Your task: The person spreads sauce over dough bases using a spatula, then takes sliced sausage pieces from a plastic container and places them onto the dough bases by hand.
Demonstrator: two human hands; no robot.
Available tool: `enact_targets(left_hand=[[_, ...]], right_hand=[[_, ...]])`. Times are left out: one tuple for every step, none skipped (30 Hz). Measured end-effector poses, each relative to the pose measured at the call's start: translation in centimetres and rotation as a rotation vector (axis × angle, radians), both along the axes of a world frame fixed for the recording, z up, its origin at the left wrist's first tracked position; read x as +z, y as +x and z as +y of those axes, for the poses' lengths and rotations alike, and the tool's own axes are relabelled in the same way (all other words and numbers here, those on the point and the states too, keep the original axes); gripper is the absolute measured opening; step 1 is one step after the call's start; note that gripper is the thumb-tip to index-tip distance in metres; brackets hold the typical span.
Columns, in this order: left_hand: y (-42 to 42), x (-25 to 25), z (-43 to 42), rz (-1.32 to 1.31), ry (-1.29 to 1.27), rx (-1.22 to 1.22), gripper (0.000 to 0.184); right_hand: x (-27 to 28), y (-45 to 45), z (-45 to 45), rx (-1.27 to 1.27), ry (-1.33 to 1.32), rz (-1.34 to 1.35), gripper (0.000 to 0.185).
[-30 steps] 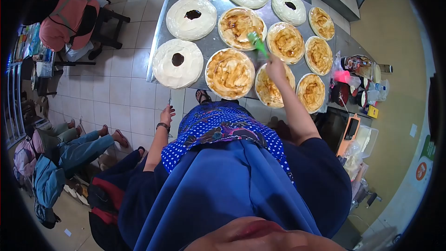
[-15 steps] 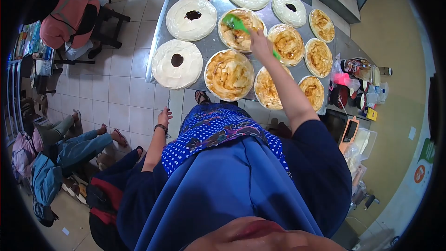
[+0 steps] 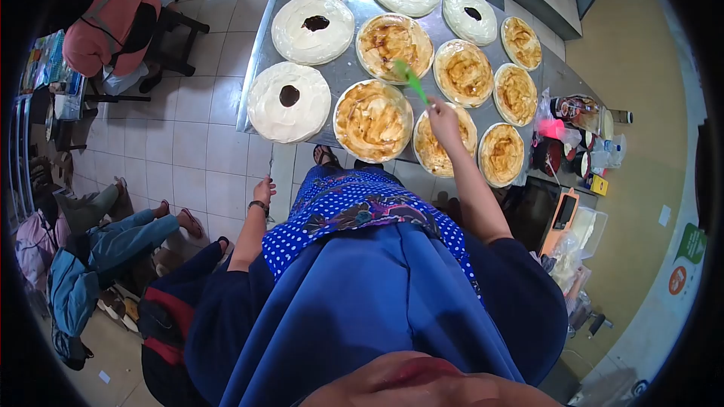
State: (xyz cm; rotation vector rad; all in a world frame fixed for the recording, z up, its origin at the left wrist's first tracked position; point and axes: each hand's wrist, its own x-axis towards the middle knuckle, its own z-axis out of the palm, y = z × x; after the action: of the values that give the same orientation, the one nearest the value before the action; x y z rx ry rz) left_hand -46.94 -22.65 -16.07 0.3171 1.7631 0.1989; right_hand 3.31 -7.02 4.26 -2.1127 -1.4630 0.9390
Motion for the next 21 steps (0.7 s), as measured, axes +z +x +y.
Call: enact_targets(left_hand=[[-0.2, -0.2, 0.5, -0.009, 0.034, 0.011, 0.063], [-0.3, -0.4, 0.9, -0.018, 0.070, 0.024, 0.063], [-0.3, -0.3, 1.3, -0.018, 0.071, 0.022, 0.063], [-0.1, 0.2, 2.1, -0.025, 0.102, 0.029, 0.063], [0.1, 0.6, 2.8, -0.032, 0.131, 0.038, 0.063], [0.5, 1.5, 3.3, -0.029, 0.133, 0.041, 0.063], [0.9, 2.4, 3.6, -0.032, 0.148, 0.030, 0.063], [1.3, 3.3, 3.9, -0.036, 0.163, 0.019, 0.063], [1.3, 3.4, 3.8, -0.036, 0.157, 0.021, 0.063], [1.2, 3.5, 3.5, -0.047, 0.162, 0.003, 0.064], [1.1, 3.5, 3.6, -0.058, 0.173, -0.016, 0.064], [0.8, 3.5, 3.4, -0.057, 0.178, -0.015, 0.064], [0.4, 3.0, 2.9, -0.044, 0.152, -0.002, 0.065], [0.0, 2.6, 2.3, -0.031, 0.126, 0.014, 0.065], [-0.6, 2.0, 1.4, -0.031, 0.126, 0.017, 0.065], [-1.3, 1.3, 0.6, -0.030, 0.128, 0.046, 0.066], [-1.9, 0.6, -0.1, -0.029, 0.127, 0.075, 0.066], [-2.7, -0.3, -0.9, -0.014, 0.096, 0.069, 0.066], [-3.0, -0.1, -1.5, -0.014, 0.093, 0.069, 0.066], [-3.2, 0.4, -1.9, 0.033, 0.097, 0.105, 0.061], [-3.5, 0.7, -2.1, 0.080, 0.102, 0.142, 0.056]], right_hand=[[-0.5, 0.1, 1.1, -0.136, 0.074, 0.020, 0.030], [-2.1, 0.1, 2.0, -0.196, 0.121, 0.034, 0.030], [-3.8, -0.3, 1.6, -0.198, 0.123, 0.034, 0.030], [-5.0, -1.3, 1.7, -0.066, 0.126, 0.045, 0.030], [-6.0, -1.9, 2.0, 0.068, 0.128, 0.056, 0.030], [-6.0, -2.5, 2.4, 0.072, 0.129, 0.058, 0.030], [-5.5, -3.0, 3.1, 0.050, 0.143, 0.075, 0.030], [-4.8, -3.4, 4.0, 0.028, 0.157, 0.091, 0.030], [-3.8, -3.8, 4.8, 0.006, 0.166, 0.105, 0.029], [-2.0, -4.3, 6.1, -0.162, 0.065, 0.159, 0.028], [-2.5, -4.6, 5.9, -0.162, 0.064, 0.159, 0.028], [-3.1, -5.0, 5.9, -0.065, 0.096, 0.046, 0.029], [-3.6, -5.3, 6.1, 0.033, 0.128, -0.066, 0.030], [-4.0, -5.5, 6.5, 0.038, 0.132, -0.067, 0.030], [-4.3, -5.6, 6.6, 0.052, 0.118, -0.006, 0.030], [-4.5, -5.6, 6.8, 0.065, 0.105, 0.053, 0.030], [-4.7, -5.5, 6.9, 0.078, 0.089, 0.112, 0.030], [-3.1, -5.4, 8.3, -0.069, 0.087, 0.034, 0.029], [-3.4, -4.6, 10.0, -0.069, 0.084, 0.034, 0.029], [-3.8, -3.3, 12.1, -0.087, 0.139, -0.012, 0.028], [-3.4, -3.0, 13.1, -0.105, 0.195, -0.056, 0.028]])
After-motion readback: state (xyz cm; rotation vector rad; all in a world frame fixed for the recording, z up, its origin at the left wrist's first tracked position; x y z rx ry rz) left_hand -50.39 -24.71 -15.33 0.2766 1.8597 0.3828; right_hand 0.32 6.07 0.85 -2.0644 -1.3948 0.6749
